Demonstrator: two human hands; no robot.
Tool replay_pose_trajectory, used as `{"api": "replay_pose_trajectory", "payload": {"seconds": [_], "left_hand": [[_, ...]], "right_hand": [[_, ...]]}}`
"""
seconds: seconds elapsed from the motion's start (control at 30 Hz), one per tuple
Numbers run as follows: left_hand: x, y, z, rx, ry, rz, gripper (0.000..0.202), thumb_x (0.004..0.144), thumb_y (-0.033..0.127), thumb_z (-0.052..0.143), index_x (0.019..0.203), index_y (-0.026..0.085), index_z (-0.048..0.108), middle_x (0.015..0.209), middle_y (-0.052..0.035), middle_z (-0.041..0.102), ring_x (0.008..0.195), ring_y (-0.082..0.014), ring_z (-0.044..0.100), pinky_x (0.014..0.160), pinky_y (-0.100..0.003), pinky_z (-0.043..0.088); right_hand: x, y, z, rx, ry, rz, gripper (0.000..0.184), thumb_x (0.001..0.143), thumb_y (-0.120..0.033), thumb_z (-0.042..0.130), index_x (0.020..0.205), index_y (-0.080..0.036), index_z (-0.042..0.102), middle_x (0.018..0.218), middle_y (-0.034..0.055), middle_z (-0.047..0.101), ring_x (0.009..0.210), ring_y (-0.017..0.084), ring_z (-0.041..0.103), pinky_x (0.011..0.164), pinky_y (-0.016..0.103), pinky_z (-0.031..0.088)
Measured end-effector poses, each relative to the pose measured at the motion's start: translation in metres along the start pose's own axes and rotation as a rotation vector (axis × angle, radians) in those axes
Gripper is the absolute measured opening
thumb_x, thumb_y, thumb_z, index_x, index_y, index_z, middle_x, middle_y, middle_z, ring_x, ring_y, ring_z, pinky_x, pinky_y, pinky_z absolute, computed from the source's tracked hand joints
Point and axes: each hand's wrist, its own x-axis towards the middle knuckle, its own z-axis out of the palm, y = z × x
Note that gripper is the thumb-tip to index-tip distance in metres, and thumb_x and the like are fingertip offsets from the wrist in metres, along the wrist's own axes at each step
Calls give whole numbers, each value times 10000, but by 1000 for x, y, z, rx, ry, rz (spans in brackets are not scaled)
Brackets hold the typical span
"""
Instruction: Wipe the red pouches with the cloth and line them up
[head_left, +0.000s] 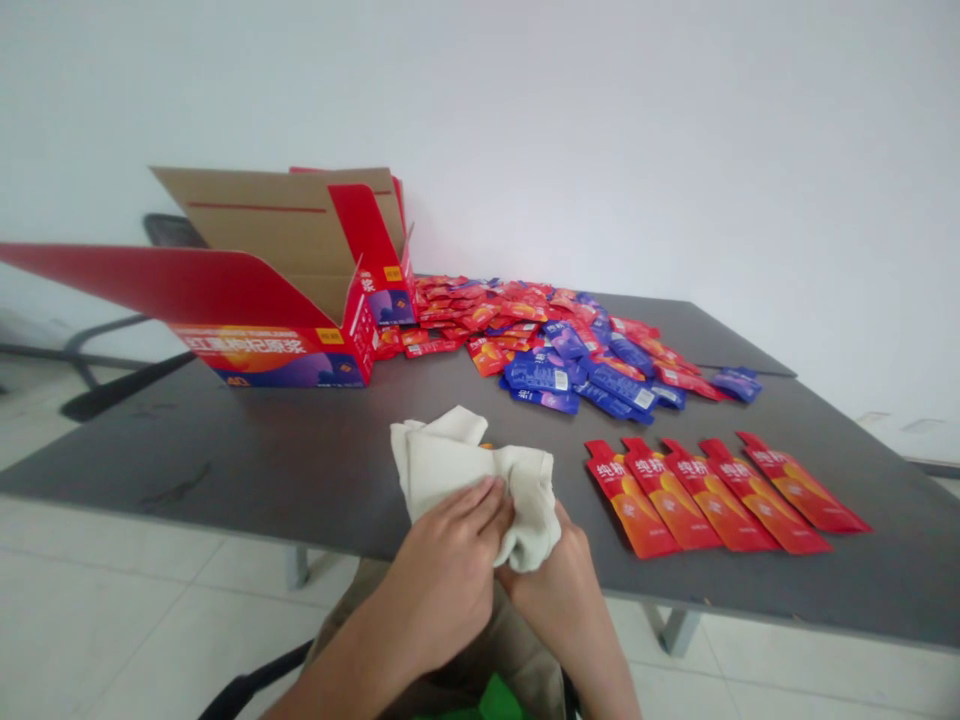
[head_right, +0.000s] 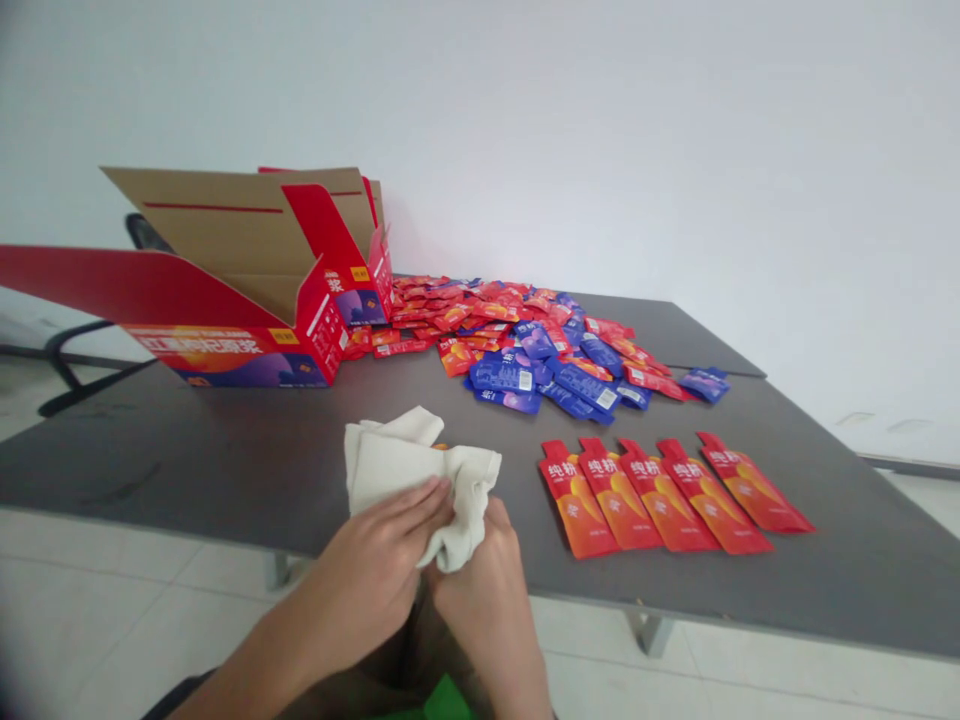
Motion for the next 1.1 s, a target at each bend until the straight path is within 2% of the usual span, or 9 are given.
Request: {"api": "replay_pose_trajectory", "payload": {"seconds": [0.1,0.23,0.47,0.57,0.7,0.77,0.93,1.0,1.1], "left_hand": [[11,-15,-3,11,-14,-64,501,807,75,441,1292,102,563,1386,-127,535,1326,-212,453,1139,-348,333],[30,-40,-5,69,-10,-168,476,817,73,417,1264,76,582,1338,-158,573,1284,-241,502,1097,-383,390],[0,-3,-3,5,-13,32,536,793,64,439,1321,83,528,1429,-134,485,1360,-206,405,1162,-339,295],[10,-16,-4,13,-21,-13,498,813,82,450,1300,79,549,1396,-138,521,1333,-219,444,1146,-347,322],[33,-43,-5,79,-16,-134,446,823,74,429,1238,76,594,1328,-158,581,1273,-246,514,1087,-383,401],[31,-40,-3,86,-21,-121,463,816,64,422,1252,63,580,1334,-163,575,1277,-243,508,1091,-377,396],[2,-8,0,19,-13,24,529,820,95,450,1347,66,498,1426,-140,488,1357,-213,408,1166,-343,282],[3,-10,-1,14,-4,2,518,817,88,449,1330,75,519,1409,-131,510,1342,-209,431,1156,-335,300],[23,-32,-4,55,-2,-100,471,811,66,432,1256,81,583,1343,-136,574,1289,-228,496,1106,-357,377]], "right_hand": [[0,-1,-2,64,10,57,263,680,-115,641,920,-211,693,897,63,688,864,241,644,764,310,516],[0,-3,-3,128,25,99,454,675,-158,707,1123,-205,655,1156,91,652,1098,262,588,940,359,471],[1,-1,-1,9,14,-26,238,663,-68,614,854,-185,694,838,75,691,862,262,654,777,326,518],[0,0,-1,53,18,16,239,689,-102,635,900,-199,693,909,71,696,923,256,650,804,319,518],[-1,-1,-2,117,19,90,454,690,-166,700,1139,-208,650,1169,90,650,1116,270,584,950,370,471],[-1,-2,-2,122,25,89,447,689,-159,696,1131,-210,654,1159,88,655,1111,270,586,950,370,470],[1,-2,-1,42,18,13,251,660,-76,620,865,-199,694,837,63,692,852,253,658,768,317,521],[0,-1,-1,52,17,30,247,664,-87,633,874,-202,697,854,63,693,852,250,658,768,315,523],[0,-1,-2,97,15,90,363,694,-154,684,1053,-206,682,1068,85,683,1017,260,629,884,347,504]]}}
